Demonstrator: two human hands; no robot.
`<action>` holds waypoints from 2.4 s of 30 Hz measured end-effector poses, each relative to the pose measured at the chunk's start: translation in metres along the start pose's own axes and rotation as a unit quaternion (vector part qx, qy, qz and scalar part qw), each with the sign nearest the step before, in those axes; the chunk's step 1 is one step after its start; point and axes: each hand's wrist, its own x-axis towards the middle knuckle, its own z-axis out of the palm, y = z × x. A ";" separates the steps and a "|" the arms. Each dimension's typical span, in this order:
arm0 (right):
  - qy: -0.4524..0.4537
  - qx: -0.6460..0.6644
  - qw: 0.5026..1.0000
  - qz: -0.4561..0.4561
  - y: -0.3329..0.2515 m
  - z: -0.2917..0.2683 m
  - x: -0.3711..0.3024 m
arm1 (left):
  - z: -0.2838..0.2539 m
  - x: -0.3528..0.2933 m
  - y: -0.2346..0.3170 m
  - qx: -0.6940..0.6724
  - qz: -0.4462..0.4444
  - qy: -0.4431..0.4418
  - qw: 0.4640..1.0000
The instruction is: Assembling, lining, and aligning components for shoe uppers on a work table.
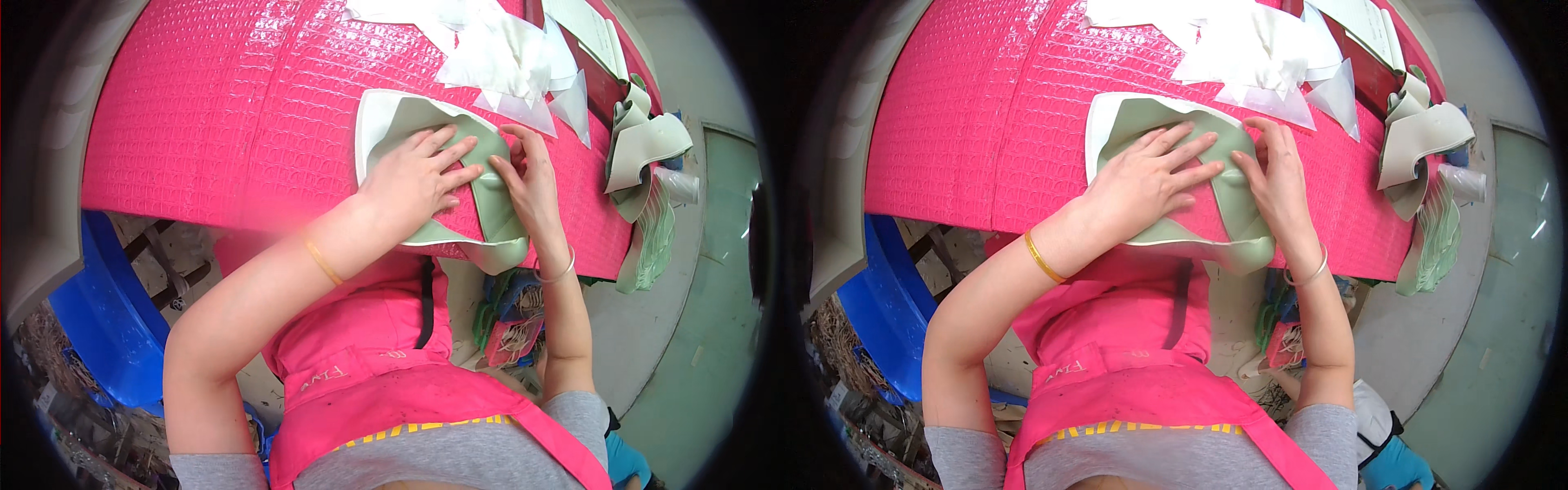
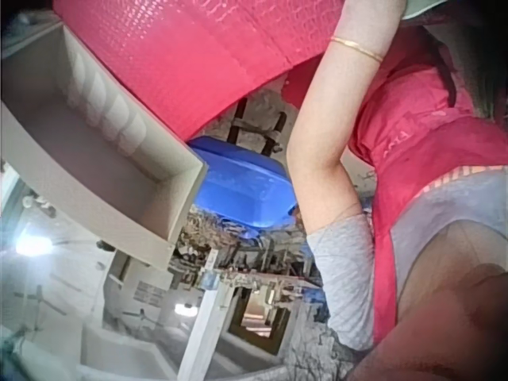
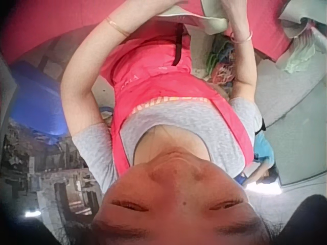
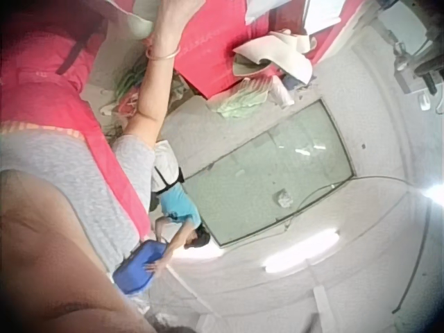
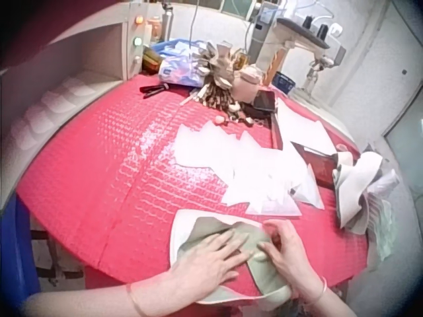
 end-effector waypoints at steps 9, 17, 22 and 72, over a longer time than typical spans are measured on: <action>-0.090 0.320 0.943 0.008 0.012 0.004 -0.062 | -0.010 0.000 -0.007 -0.029 0.002 -0.029 0.999; -0.169 -0.007 0.985 -0.026 -0.009 0.006 -0.059 | -0.016 0.003 -0.008 -0.069 -0.009 -0.058 0.996; -0.208 -0.083 0.974 -0.045 -0.013 -0.002 -0.063 | -0.018 0.006 -0.011 -0.038 0.007 -0.071 0.997; -0.098 0.049 0.878 -0.465 -0.057 0.039 -0.012 | -0.066 -0.098 0.011 0.190 -0.079 -0.031 0.978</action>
